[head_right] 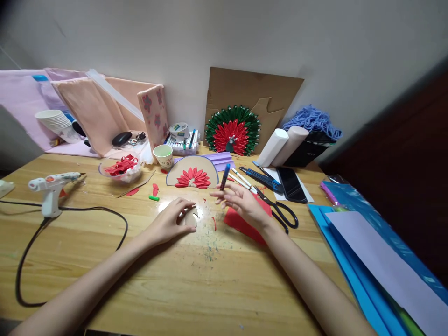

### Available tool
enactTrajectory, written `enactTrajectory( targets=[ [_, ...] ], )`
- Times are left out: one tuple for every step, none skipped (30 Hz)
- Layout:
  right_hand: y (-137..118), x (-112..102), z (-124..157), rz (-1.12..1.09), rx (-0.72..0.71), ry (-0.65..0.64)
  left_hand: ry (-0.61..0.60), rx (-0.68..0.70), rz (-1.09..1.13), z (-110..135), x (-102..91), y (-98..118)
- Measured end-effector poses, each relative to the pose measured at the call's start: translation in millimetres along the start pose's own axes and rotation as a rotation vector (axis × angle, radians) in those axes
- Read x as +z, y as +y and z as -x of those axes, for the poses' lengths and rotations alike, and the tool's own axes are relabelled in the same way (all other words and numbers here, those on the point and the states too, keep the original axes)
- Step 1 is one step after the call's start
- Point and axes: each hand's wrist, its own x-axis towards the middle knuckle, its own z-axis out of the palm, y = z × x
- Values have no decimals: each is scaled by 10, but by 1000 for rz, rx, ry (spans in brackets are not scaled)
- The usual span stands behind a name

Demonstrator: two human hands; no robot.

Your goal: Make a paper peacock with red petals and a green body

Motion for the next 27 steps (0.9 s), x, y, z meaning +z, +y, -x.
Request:
enactTrajectory(
  targets=[
    [63,65,-7,9,-10,-7,19,-1,3,15,16,-5],
    [127,127,-18,34,-22,-10,33,1,5,30,31,-8],
    [191,183,-34,65,-33,-12,41,3,9,44,46,-10],
    [251,232,-50,96,-44,-14,46,2,15,54,58,-10],
    [307,273,-66,125,-49,-20,50,-2,24,60,67,-11],
    [358,305,-79,150,-47,-26,53,-8,32,64,74,-11],
    [402,329,-87,178,-46,-35,56,-15,40,64,79,-12],
    [441,344,-91,214,-55,-47,60,-20,48,62,83,-14],
    [474,353,-90,256,-74,-63,63,-23,57,60,87,-17],
    [502,355,-86,300,-99,-84,68,-27,69,57,91,-21],
    [523,354,-79,338,-128,-108,74,-33,85,55,96,-26],
    [538,350,-70,368,-152,-140,80,-42,102,53,100,-33],
    [547,345,-61,384,-167,-172,84,-52,119,51,103,-39],
    [551,341,-54,392,-174,-192,85,-61,133,51,106,-46],
    [551,338,-47,399,-180,-195,85,-68,144,51,108,-52],
    [546,337,-42,410,-187,-187,83,-72,152,51,110,-58],
    [540,340,-38,423,-196,-180,79,-74,157,51,113,-62],
    [533,344,-35,431,-201,-181,74,-75,162,52,117,-64],
    [527,350,-33,435,-204,-188,70,-78,166,52,123,-63],
    [523,357,-30,435,-206,-199,67,-82,168,51,130,-59],
    [521,363,-28,435,-209,-205,64,-86,168,50,137,-51],
    [523,368,-25,436,-210,-206,61,-87,165,48,141,-40],
    [527,370,-21,432,-208,-202,59,-79,158,45,138,-30],
    [533,370,-18,417,-201,-191,57,-62,149,41,123,-22],
    [541,366,-17,385,-187,-177,54,-41,136,38,92,-22],
    [549,359,-17,333,-168,-157,61,-25,118,37,43,-34],
    [557,350,-19,272,-149,-125,85,-23,87,37,-27,-63]
  ],
)
